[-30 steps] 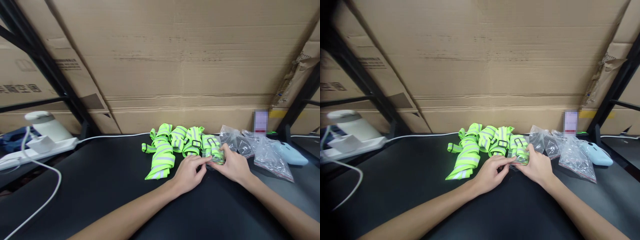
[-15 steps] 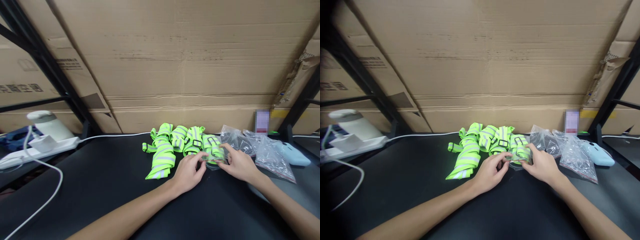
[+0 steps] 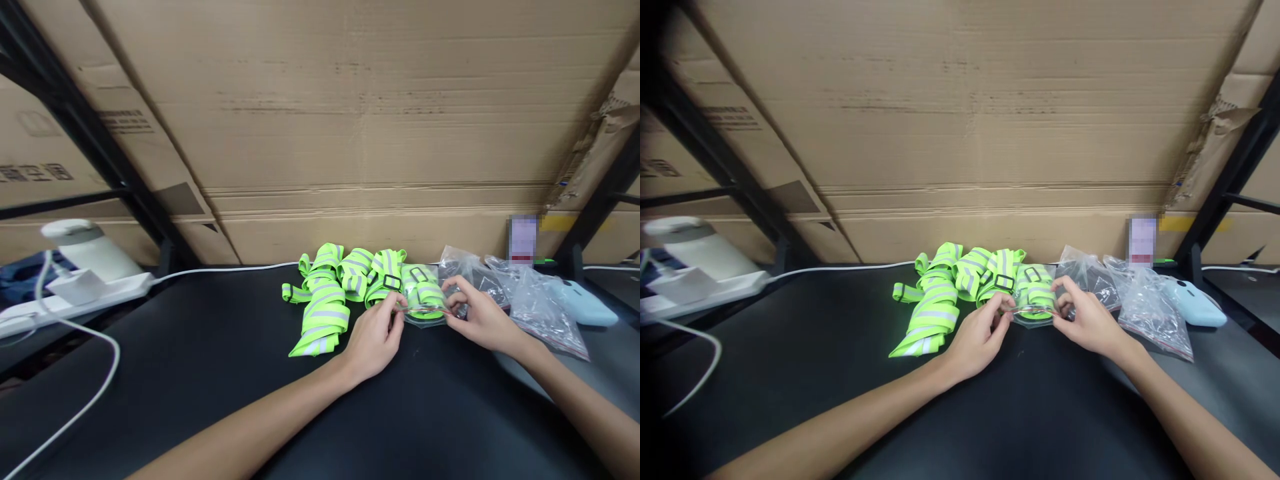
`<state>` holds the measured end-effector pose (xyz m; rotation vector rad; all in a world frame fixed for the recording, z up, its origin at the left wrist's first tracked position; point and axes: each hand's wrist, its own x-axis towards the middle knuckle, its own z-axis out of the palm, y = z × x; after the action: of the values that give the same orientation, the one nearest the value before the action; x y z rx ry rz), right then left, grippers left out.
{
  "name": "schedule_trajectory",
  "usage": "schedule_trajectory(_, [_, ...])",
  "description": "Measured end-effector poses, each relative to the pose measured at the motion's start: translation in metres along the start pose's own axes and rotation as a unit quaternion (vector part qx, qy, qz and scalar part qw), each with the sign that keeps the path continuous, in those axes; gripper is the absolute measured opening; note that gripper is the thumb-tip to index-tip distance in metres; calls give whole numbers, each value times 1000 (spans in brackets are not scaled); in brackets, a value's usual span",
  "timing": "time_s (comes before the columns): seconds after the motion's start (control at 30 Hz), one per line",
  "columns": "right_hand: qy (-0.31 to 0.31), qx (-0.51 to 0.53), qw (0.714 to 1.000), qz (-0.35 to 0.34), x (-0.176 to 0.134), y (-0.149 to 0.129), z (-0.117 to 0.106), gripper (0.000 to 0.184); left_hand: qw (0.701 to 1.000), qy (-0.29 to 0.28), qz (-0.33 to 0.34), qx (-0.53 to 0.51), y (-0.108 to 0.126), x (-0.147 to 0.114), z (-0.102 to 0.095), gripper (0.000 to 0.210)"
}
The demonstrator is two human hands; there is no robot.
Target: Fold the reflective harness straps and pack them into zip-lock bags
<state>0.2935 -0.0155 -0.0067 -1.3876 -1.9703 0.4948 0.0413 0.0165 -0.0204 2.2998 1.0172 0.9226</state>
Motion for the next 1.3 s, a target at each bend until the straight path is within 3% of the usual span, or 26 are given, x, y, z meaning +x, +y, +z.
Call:
schedule_trajectory(0.17, [-39, 12, 999, 20, -1, 1, -5, 13, 1000, 16, 11, 12, 3, -1, 0, 8])
schedule_trajectory(0.33, [-61, 23, 998, -4, -1, 5, -9, 10, 987, 64, 140, 43, -4, 1, 0, 19])
schedule_trajectory(0.43, [-71, 3, 997, -13, 0, 9, -12, 8, 969, 56, 224, 90, -12, 3, -3, 21])
schedule_trajectory(0.53, [-75, -30, 997, -17, 1, 11, -17, 16, 949, 41, 268, 162, -17, 4, -6, 18])
schedule_trajectory(0.73, [-88, -46, 995, -14, 1, 12, -18, 19, 922, -4, 258, 289, -14, 2, -8, 18])
schedule_trajectory(0.87, [-83, -59, 994, -31, 0, 11, -19, 17, 919, -45, 243, 308, -11, 1, -11, 20])
schedule_trajectory(0.97, [-78, -69, 994, -42, 0, 10, -20, 14, 921, -61, 238, 304, -11, 0, -15, 33])
schedule_trajectory(1.1, [-64, -87, 992, -64, 1, 11, -20, 11, 920, -43, 255, 292, -13, 1, -18, 40])
schedule_trajectory(1.3, [-71, -123, 985, -96, 1, 7, -19, 10, 912, 4, 285, 294, -16, 4, -10, 24])
